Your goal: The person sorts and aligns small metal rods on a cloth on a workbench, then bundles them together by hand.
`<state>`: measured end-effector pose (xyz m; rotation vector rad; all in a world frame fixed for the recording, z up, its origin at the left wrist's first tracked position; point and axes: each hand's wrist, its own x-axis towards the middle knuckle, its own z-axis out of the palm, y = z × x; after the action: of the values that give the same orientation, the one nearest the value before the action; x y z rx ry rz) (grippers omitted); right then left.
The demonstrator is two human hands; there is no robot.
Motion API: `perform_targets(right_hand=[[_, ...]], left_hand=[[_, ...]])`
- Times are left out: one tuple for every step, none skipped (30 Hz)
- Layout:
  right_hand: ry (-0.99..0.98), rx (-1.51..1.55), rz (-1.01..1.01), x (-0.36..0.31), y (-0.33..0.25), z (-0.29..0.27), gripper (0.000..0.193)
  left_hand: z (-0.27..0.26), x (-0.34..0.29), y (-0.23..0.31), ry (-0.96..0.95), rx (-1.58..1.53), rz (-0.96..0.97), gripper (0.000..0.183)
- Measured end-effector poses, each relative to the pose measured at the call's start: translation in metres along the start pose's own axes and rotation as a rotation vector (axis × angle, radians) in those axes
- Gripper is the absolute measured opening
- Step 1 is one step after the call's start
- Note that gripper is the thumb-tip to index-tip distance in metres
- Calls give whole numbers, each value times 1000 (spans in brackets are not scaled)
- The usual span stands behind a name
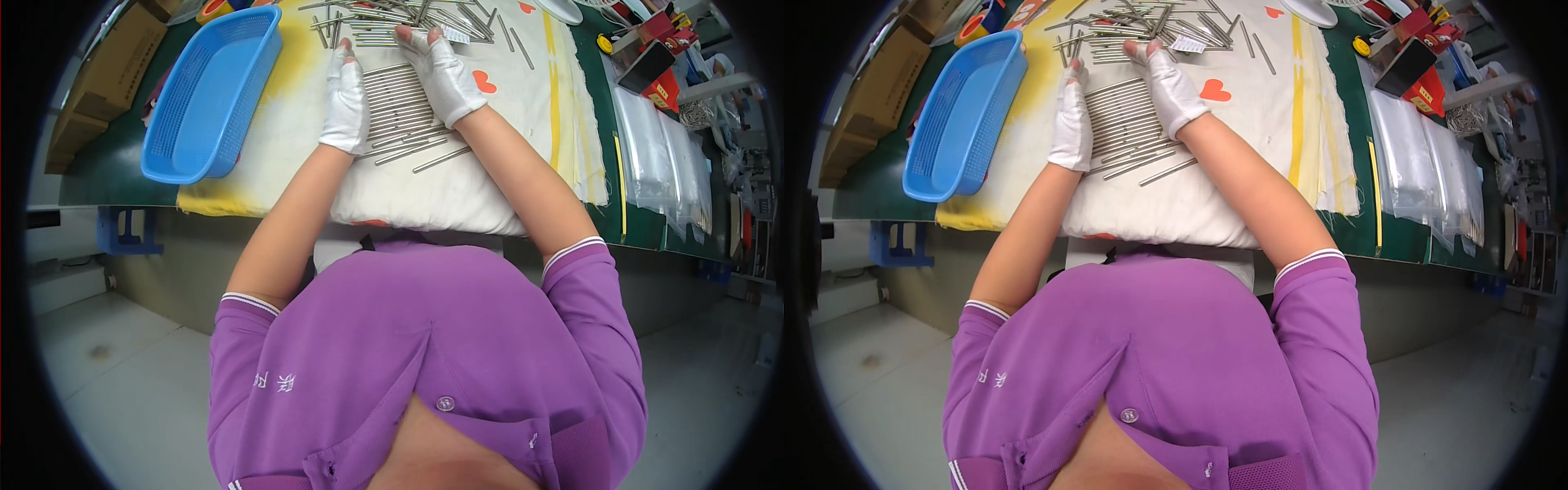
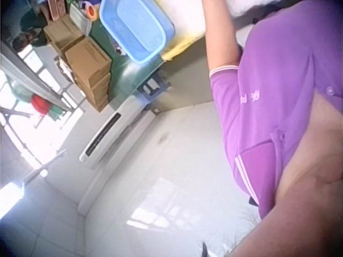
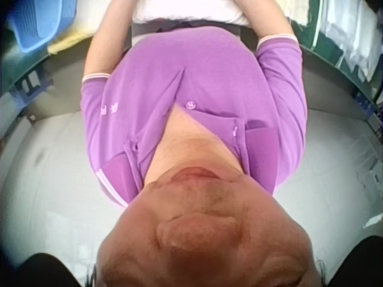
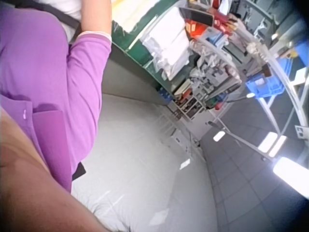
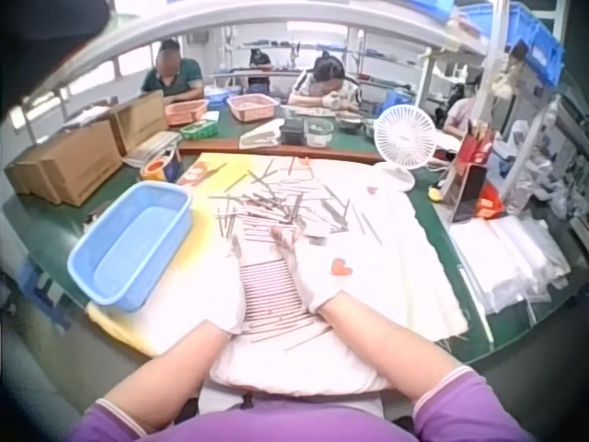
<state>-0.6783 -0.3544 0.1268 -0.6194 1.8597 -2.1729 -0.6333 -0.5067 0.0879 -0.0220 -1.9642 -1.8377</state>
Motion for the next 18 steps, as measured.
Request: perform_targets(right_hand=[[78, 132, 41, -3, -6, -1, 69], [156, 264, 82, -7, -10, -3, 69], [189, 271, 79, -13, -11, -13, 62], [197, 272, 82, -23, -14, -22, 62], [187, 150, 97, -36, -19, -30, 58], [169, 28, 111, -50, -25, -32, 56], [164, 31, 116, -63, -29, -30, 56], [175, 35, 124, -77, -32, -27, 48], [190, 36, 130, -88, -34, -23, 42], [190, 37, 131, -95, -35, -19, 42], [219, 45, 106, -101, -34, -14, 44], [252, 51, 81, -105, -32, -11, 45], [266, 60, 2, -105, -25, -4, 45], [268, 60, 3, -106, -23, 4, 45], [241, 74, 13, -105, -26, 17, 50], [220, 87, 20, -104, -29, 25, 57], [217, 103, 7, -102, -32, 27, 56], [219, 103, 7, -100, -35, 25, 56]], left_hand=[[-5, -2, 1, 22, -96, -22, 56], [-10, -5, 2, 43, -192, -44, 58], [-14, -9, 4, 63, -289, -65, 59], [-13, -14, 19, 82, -385, -93, 61], [-10, -31, 36, 84, -365, -133, 64], [-13, -41, 38, 84, -364, -135, 64], [-16, -49, 36, 52, -346, -136, 64], [-19, -57, 36, 21, -328, -138, 65], [-14, -62, 45, 19, -286, -160, 64], [-11, -63, 48, 19, -285, -161, 64], [-9, -63, 50, -1, -226, -138, 64], [-6, -64, 52, -25, -170, -115, 65], [-3, -65, 54, -49, -114, -92, 65], [0, -66, 56, -71, -57, -68, 66], [1, -68, 57, -87, 2, -46, 67], [3, -68, 58, -109, 58, -21, 68], [4, -69, 59, -131, 115, 4, 69], [5, -68, 60, -153, 172, 29, 70]])
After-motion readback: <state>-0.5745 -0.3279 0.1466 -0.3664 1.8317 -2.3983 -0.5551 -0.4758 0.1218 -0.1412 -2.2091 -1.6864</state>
